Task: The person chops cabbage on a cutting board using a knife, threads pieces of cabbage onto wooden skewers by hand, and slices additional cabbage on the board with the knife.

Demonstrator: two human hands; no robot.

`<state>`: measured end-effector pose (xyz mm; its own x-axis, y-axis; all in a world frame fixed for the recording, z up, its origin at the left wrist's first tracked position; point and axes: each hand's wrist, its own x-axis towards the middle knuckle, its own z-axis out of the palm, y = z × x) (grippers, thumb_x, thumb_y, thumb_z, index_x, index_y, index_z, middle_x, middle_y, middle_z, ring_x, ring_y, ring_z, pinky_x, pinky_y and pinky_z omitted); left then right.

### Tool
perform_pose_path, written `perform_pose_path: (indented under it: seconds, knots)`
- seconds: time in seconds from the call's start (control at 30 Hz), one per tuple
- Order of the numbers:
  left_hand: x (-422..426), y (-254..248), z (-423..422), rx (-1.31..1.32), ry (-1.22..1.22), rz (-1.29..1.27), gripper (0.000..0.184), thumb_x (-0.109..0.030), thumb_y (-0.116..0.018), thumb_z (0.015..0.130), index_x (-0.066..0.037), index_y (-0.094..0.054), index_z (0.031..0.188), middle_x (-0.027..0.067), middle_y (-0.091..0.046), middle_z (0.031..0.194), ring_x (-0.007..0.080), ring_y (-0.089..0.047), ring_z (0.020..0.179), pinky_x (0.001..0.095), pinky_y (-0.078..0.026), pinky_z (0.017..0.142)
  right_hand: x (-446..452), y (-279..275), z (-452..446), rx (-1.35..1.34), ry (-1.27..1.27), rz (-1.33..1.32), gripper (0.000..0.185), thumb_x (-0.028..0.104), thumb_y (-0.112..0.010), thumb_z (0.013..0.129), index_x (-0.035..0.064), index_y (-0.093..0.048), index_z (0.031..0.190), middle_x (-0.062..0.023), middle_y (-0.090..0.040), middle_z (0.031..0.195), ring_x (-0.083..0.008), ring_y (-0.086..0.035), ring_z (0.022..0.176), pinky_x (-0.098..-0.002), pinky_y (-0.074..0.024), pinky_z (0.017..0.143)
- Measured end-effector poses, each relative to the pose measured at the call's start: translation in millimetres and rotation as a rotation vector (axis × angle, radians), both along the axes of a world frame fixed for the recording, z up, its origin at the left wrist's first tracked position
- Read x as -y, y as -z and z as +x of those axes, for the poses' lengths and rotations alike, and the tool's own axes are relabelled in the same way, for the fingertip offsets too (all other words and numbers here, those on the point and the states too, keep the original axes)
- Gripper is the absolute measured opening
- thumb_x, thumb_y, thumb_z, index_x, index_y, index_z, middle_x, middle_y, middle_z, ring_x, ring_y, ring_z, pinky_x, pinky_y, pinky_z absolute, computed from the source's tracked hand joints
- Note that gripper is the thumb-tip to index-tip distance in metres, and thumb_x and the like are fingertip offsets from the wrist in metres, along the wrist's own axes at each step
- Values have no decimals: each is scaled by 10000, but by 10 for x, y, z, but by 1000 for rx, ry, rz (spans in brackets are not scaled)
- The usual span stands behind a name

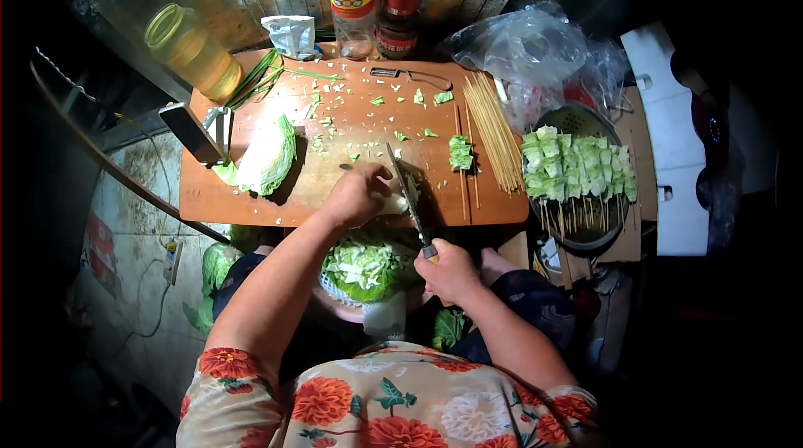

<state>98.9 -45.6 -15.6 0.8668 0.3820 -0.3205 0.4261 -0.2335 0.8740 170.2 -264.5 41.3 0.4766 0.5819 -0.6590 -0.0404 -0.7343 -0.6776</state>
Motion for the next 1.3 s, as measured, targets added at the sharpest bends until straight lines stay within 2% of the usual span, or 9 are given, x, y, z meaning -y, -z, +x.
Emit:
perform_pose_path:
  seconds: [0.2,0.3,0.4,0.5,0.6,0.8,1.1,1.23,1.3]
  knots:
    - [44,-62,-111,-196,-227,156,408,-179,-808,703,11,-598,996,139,-684,870,255,-662,823,346,-527,734,157,-113,86,42,-149,-34,195,197,-593,800,8,-564,839,-136,-611,640,-261,-618,548,-382,-485,533]
    - [70,0,-109,-226,-335,-65,294,-80,-812,719,9,-570,862,65,-624,736,160,-629,650,305,-515,566,242,-140,46,-27,-154,-61,216,211,-605,789,2,-577,838,-157,-618,668,-289,-625,586,-389,-487,568]
    - [85,16,-66,-229,-466,-380,283,-44,-806,705,-2,-575,863,56,-621,738,159,-619,630,301,-513,546,356,10,-12,54,-207,-11,223,219,-609,781,2,-590,833,-168,-627,699,-316,-634,653,-398,-486,606]
    - [84,68,-40,-249,-457,-331,277,-5,-785,694,3,-583,883,63,-623,749,167,-614,613,301,-511,529,357,-8,-25,50,-182,-19,225,224,-608,779,7,-601,838,-171,-635,719,-331,-636,707,-404,-484,639]
    - [79,216,-33,-240,-423,-215,252,-42,-747,669,-5,-631,890,100,-669,782,196,-636,678,322,-526,643,387,51,23,69,-224,28,222,222,-606,779,10,-599,846,-154,-627,697,-303,-627,641,-393,-482,598]
    - [87,70,-9,-293,-399,-230,251,-37,-725,663,-1,-641,897,108,-678,808,201,-649,726,316,-525,679,305,-187,169,-124,-198,-70,166,181,-588,791,21,-568,828,-84,-582,615,-187,-572,494,-343,-452,487]
    - [78,180,26,-303,-330,-121,438,-90,-727,666,32,-631,1076,194,-685,962,265,-673,866,321,-519,801,69,250,131,-95,-191,-42,205,194,-569,812,10,-543,899,-113,-584,622,-230,-563,450,-365,-440,427]
    - [83,121,-18,-296,-280,-101,367,-95,-723,685,28,-625,1016,162,-682,927,256,-675,836,317,-529,751,82,421,-8,77,-119,13,230,221,-569,821,9,-554,909,-146,-602,655,-263,-586,475,-374,-461,454]
    - [78,250,-81,-131,-448,-296,296,-92,-710,727,20,-571,962,151,-655,851,273,-675,759,348,-561,636,40,423,-28,121,-87,28,216,213,-573,820,14,-558,900,-134,-604,654,-243,-589,477,-370,-463,458]
